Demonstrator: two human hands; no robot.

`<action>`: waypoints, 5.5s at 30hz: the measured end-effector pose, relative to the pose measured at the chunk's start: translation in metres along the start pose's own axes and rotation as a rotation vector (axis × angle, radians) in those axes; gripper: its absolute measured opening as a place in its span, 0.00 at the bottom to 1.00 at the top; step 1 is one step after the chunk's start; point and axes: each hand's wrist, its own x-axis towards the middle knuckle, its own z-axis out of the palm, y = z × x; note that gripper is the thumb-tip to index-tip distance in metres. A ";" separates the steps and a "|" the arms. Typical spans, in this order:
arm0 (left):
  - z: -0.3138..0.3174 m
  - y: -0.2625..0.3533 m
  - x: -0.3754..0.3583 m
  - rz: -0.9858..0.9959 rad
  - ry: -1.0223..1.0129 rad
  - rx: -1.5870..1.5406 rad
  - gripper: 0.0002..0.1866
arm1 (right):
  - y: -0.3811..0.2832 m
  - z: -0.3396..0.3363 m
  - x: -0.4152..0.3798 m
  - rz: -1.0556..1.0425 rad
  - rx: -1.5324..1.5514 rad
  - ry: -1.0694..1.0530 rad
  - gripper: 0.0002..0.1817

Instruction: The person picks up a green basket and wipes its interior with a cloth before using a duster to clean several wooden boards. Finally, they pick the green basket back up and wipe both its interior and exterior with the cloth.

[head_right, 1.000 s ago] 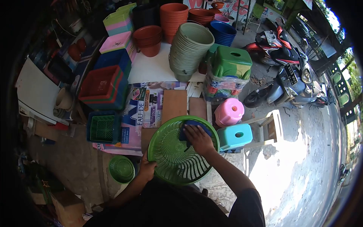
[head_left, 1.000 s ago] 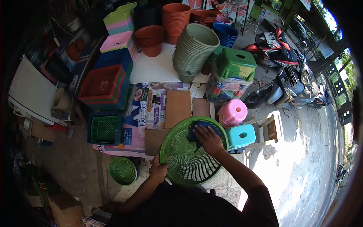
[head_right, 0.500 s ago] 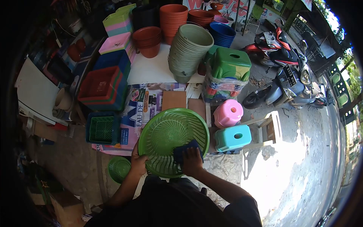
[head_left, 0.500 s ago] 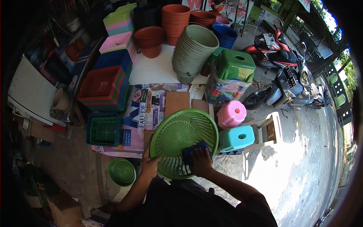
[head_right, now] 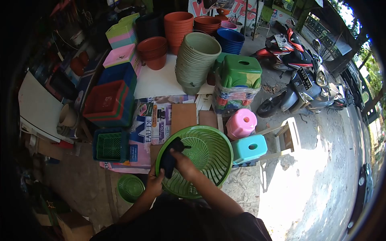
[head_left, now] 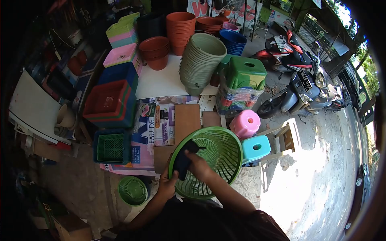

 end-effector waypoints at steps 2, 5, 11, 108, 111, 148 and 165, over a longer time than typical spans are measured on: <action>-0.002 0.000 -0.003 -0.128 -0.027 -0.018 0.29 | 0.027 -0.035 0.031 -0.136 0.373 0.109 0.21; 0.003 0.012 -0.003 -0.112 -0.054 -0.119 0.28 | -0.024 -0.047 0.005 -0.239 0.706 0.508 0.18; 0.007 0.006 -0.001 -0.055 -0.047 -0.074 0.29 | -0.009 -0.035 -0.036 -0.270 0.233 0.859 0.23; -0.014 0.029 -0.007 -0.090 0.043 0.119 0.26 | -0.019 0.034 -0.096 -0.743 -1.566 -0.054 0.52; -0.015 0.030 -0.011 -0.083 -0.028 0.111 0.27 | -0.033 0.031 -0.075 -0.729 -1.565 -0.174 0.50; -0.090 0.095 0.077 -0.285 0.054 -0.610 0.24 | 0.045 0.076 -0.057 -0.893 -1.539 0.135 0.45; -0.059 0.088 0.025 -0.280 -0.027 -0.710 0.24 | -0.027 -0.081 -0.048 -0.245 0.243 0.301 0.29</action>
